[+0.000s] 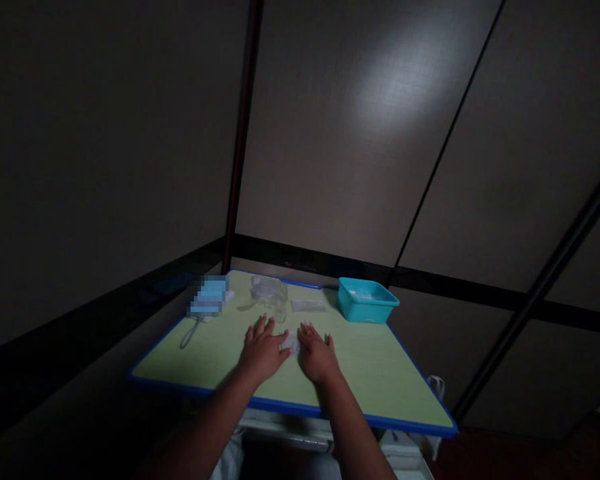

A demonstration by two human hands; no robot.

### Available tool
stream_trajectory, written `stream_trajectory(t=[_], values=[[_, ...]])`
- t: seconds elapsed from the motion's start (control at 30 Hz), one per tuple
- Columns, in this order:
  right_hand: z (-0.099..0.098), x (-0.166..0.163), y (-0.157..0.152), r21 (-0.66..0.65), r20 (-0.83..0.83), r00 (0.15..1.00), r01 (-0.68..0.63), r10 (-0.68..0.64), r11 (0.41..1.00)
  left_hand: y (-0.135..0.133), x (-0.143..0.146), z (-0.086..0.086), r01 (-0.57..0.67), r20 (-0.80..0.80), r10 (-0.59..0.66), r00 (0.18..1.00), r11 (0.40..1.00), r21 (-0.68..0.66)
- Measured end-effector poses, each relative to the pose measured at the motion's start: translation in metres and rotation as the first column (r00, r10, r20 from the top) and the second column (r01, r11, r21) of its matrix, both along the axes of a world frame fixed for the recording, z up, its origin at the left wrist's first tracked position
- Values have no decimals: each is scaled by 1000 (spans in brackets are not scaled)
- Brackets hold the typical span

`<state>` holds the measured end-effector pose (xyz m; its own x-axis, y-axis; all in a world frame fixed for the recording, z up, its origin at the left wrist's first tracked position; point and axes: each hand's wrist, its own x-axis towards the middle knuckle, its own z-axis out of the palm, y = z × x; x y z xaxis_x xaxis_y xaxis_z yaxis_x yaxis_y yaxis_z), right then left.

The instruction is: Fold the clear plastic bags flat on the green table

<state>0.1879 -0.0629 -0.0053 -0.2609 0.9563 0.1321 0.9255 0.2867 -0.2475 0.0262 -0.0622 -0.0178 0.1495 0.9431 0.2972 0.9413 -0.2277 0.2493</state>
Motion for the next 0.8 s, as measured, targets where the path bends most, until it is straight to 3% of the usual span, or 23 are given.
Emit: stream_trajectory(t=[0.17, 0.4, 0.8], values=[[4, -2, -4, 39, -73, 997, -7, 10, 999, -1, 0, -1, 6, 1, -6, 1000, 1000, 18], [9, -10, -16, 89, -47, 964, -258, 262, 962, -2, 2, -1, 17, -1, -17, 1000, 1000, 24], [7, -5, -22, -9, 42, 989, -142, 143, 990, -4, 1, -2, 28, 11, -28, 1000, 998, -50]])
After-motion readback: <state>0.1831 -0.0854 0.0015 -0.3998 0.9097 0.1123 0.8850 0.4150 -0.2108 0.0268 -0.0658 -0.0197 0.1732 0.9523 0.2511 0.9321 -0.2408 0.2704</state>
